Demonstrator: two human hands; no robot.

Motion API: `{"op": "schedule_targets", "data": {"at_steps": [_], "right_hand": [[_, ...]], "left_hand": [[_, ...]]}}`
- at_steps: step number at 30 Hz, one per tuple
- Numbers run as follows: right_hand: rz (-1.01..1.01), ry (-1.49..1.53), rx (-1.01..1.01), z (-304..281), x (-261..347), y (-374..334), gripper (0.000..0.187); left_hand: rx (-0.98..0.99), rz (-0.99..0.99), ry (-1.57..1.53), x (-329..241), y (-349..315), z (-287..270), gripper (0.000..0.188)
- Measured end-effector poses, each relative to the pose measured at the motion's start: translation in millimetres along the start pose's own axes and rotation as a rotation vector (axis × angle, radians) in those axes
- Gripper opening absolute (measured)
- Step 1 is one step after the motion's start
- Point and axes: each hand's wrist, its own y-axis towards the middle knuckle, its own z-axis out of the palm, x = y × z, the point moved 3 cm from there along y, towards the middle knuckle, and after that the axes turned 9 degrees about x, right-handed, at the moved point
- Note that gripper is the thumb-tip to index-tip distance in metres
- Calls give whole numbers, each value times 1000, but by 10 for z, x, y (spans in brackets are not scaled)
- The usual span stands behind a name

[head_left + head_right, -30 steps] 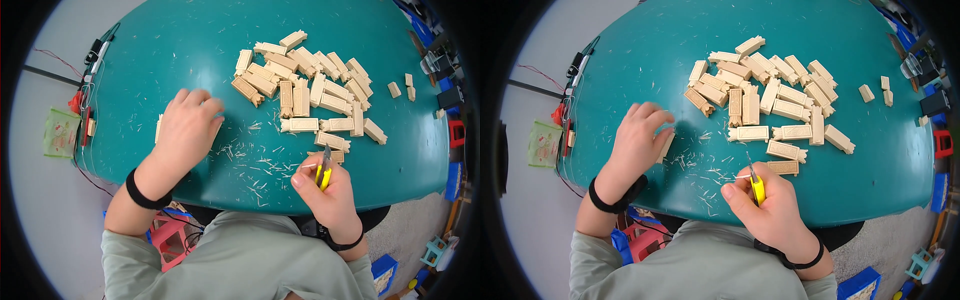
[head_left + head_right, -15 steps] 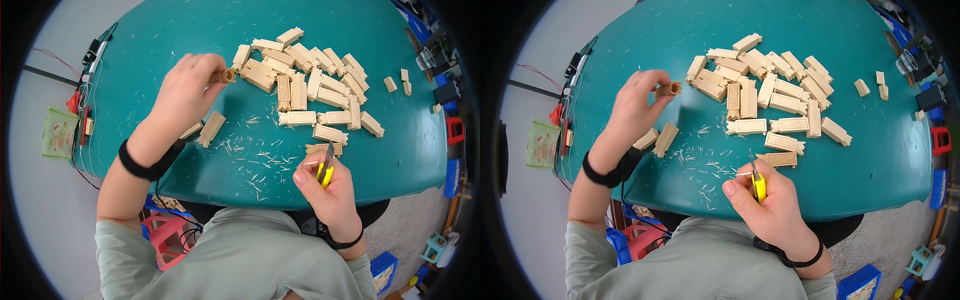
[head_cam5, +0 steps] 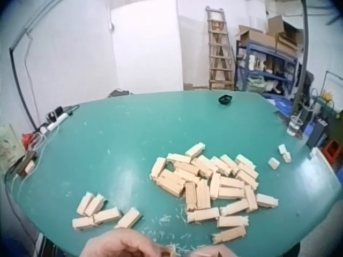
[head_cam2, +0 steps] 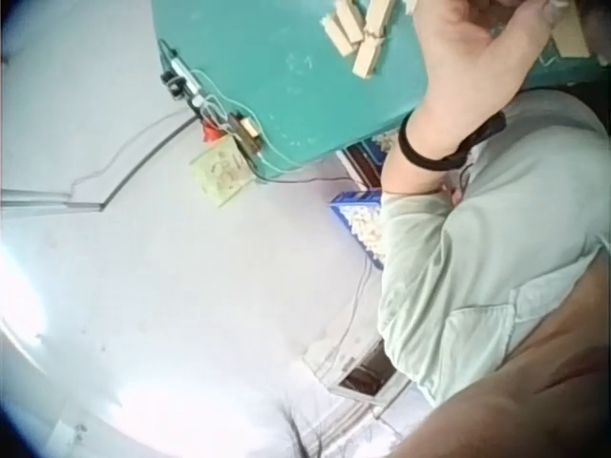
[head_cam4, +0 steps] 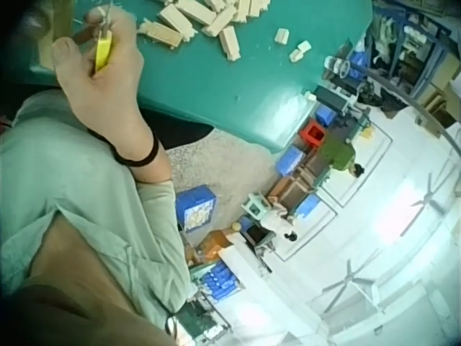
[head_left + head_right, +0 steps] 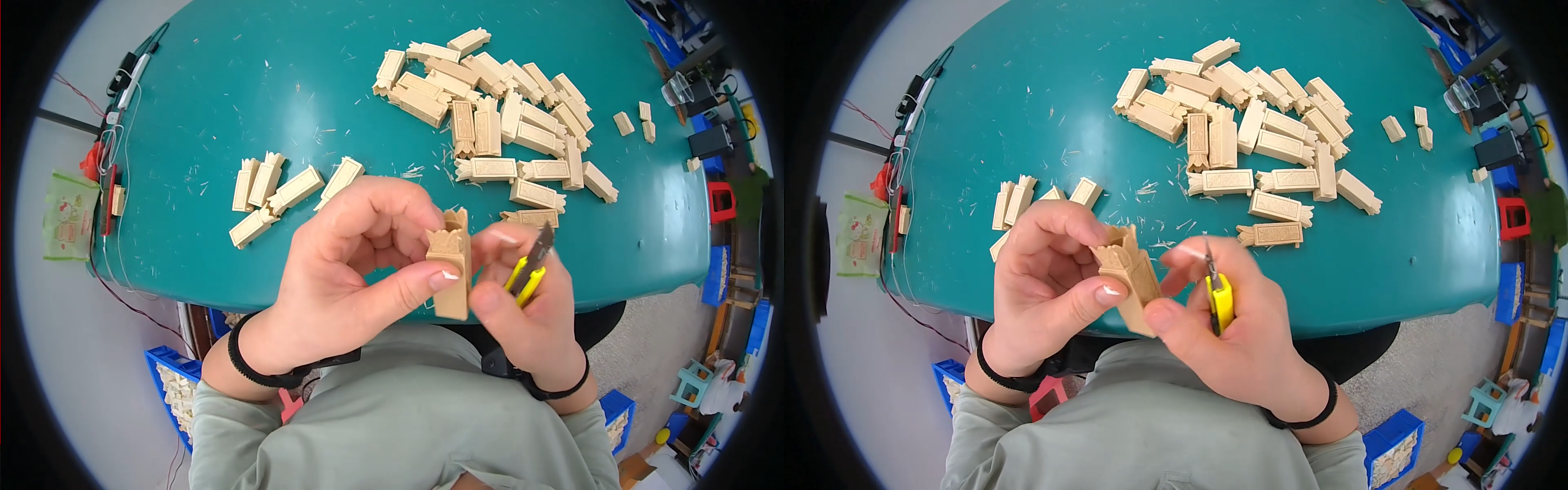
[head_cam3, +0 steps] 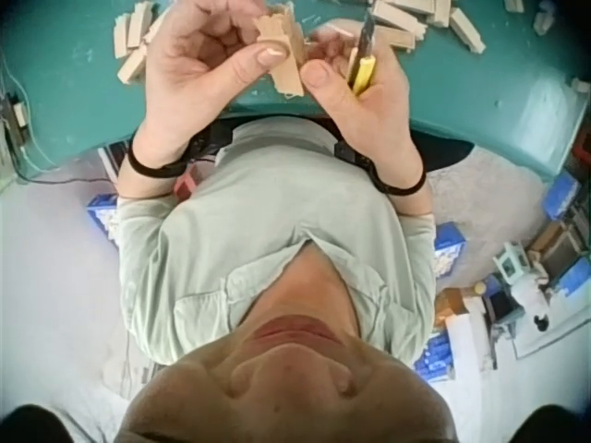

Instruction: The person picks up wooden blocks one by one, trims excess material from their edges using a utility knife, and places the finished pieces back onto the table.

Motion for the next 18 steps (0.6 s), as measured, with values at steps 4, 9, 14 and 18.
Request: {"op": "schedule_targets", "data": {"at_steps": [4, 9, 14, 18], "right_hand": [[-80, -194, -50, -61, 123, -67, 31], [-53, -488, 106, 43, 155, -20, 28], [-137, -590, 44, 20, 144, 29, 27], [-154, -593, 13, 34, 115, 15, 28]], "left_hand": [[-170, 104, 109, 59, -20, -54, 26], [-255, 187, 246, 153, -77, -3, 22], [-279, 113, 36, 190, -87, 40, 19], [-228, 186, 239, 152, -104, 2, 20]]}}
